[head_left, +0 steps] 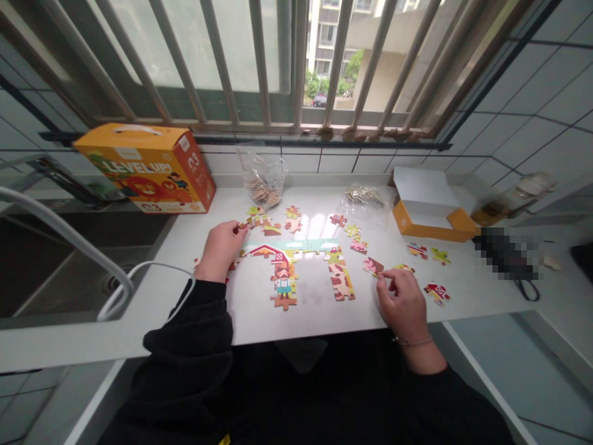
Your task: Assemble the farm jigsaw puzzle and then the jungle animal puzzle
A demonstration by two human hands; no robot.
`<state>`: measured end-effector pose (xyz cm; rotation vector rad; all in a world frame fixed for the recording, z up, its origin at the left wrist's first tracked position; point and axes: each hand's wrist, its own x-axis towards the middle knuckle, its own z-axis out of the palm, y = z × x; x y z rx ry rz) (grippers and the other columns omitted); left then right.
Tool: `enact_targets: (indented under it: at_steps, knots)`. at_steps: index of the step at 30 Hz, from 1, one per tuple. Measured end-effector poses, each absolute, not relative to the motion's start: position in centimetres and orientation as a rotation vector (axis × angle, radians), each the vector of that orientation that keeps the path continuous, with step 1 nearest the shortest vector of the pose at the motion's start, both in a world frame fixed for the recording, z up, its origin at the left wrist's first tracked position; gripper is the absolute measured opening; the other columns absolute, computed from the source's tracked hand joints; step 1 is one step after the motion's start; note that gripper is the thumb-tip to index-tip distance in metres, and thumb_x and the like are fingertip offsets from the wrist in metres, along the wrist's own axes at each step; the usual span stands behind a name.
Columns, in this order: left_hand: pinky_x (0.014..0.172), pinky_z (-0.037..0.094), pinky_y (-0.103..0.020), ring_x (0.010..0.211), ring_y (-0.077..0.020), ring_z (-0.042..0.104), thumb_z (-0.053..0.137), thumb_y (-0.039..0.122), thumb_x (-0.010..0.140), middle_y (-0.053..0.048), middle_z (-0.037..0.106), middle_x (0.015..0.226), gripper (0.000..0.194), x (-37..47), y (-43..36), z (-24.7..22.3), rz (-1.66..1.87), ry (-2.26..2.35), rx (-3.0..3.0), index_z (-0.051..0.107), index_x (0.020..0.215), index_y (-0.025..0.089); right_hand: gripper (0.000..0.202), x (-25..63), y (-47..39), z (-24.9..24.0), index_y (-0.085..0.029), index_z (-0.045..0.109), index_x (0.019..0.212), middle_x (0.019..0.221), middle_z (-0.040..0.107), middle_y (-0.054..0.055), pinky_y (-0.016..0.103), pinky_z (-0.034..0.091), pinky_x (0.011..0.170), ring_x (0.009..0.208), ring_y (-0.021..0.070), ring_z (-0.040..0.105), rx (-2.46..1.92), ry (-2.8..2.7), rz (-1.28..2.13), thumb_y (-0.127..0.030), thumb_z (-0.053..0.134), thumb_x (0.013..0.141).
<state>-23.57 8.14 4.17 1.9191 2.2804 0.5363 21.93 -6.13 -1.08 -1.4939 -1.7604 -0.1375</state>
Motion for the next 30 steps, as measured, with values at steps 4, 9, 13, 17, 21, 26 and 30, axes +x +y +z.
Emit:
enact_targets:
  at_steps: [4, 9, 13, 17, 21, 26, 30]
  knots:
    - [0.073, 0.049, -0.032, 0.081, -0.0231, 0.070, 0.067, 0.049, 0.100, -0.006, 0.078, 0.084, 0.032, -20.3, 5.0, 5.3, 0.944, 1.871, 1.641, 0.079, 0.095, 0.019, 0.012, 21.6, -6.1, -1.0, -0.024, 0.069, 0.108, 0.102, 0.071, 0.008, 0.044, 0.057, 0.085, 0.085, 0.0245, 0.063, -1.472, -1.758, -0.126, -0.030, 0.060, 0.108]
    - [0.083, 0.058, -0.036, 0.088, -0.0221, 0.075, 0.080, 0.062, 0.092, -0.013, 0.085, 0.107, 0.045, -13.6, -0.1, 4.6, 1.018, 1.182, 1.116, 0.082, 0.103, 0.018, 0.024, 17.4, -6.5, 0.8, -0.026, 0.073, 0.129, 0.125, 0.076, 0.014, 0.058, 0.061, 0.108, 0.122, 0.0334, 0.073, -1.216, -1.888, -0.019, -0.031, 0.072, 0.106]
    - [0.098, 0.059, -0.040, 0.105, -0.0277, 0.079, 0.085, 0.062, 0.091, -0.015, 0.086, 0.114, 0.049, -9.7, -3.2, 3.5, 0.985, 0.964, 0.893, 0.084, 0.113, 0.019, 0.053, 12.7, -6.3, 2.7, -0.029, 0.062, 0.155, 0.151, 0.069, 0.016, 0.059, 0.060, 0.115, 0.140, 0.0356, 0.068, -1.048, -2.014, 0.151, -0.034, 0.078, 0.105]
    - [0.094, 0.058, -0.038, 0.106, -0.0281, 0.079, 0.077, 0.061, 0.098, -0.015, 0.085, 0.116, 0.047, -8.8, -4.6, 2.9, 0.961, 0.909, 0.923, 0.084, 0.113, 0.017, 0.048, 10.6, -4.5, 2.9, -0.029, 0.065, 0.152, 0.160, 0.065, 0.017, 0.060, 0.058, 0.120, 0.145, 0.0349, 0.066, -1.014, -2.051, 0.209, -0.036, 0.077, 0.106]
    - [0.081, 0.058, -0.035, 0.103, -0.0282, 0.080, 0.061, 0.060, 0.107, -0.010, 0.086, 0.115, 0.045, -10.3, -5.2, 2.7, 0.865, 1.087, 1.170, 0.084, 0.116, 0.022, 0.031, 10.7, -2.8, 1.3, -0.028, 0.073, 0.134, 0.152, 0.070, 0.015, 0.055, 0.061, 0.116, 0.139, 0.0316, 0.069, -0.914, -2.053, 0.278, -0.035, 0.079, 0.105]
    - [0.087, 0.059, -0.041, 0.095, -0.0295, 0.077, 0.050, 0.046, 0.113, -0.009, 0.083, 0.097, 0.039, -13.4, -5.5, 2.2, 0.970, 1.638, 1.899, 0.080, 0.102, 0.024, 0.023, 10.8, -1.9, -0.8, -0.025, 0.075, 0.126, 0.148, 0.072, 0.016, 0.055, 0.061, 0.113, 0.137, 0.0318, 0.069, -0.945, -2.180, 0.284, -0.029, 0.079, 0.104]
    - [0.103, 0.058, -0.047, 0.113, -0.0303, 0.075, 0.053, 0.029, 0.112, -0.012, 0.083, 0.117, 0.025, -14.6, -5.4, 0.9, 0.981, 1.632, 2.300, 0.077, 0.113, 0.021, 0.017, 10.4, -1.6, -1.4, -0.025, 0.077, 0.120, 0.142, 0.076, 0.014, 0.056, 0.060, 0.109, 0.129, 0.0319, 0.071, -0.992, -2.339, 0.265, -0.027, 0.080, 0.103]
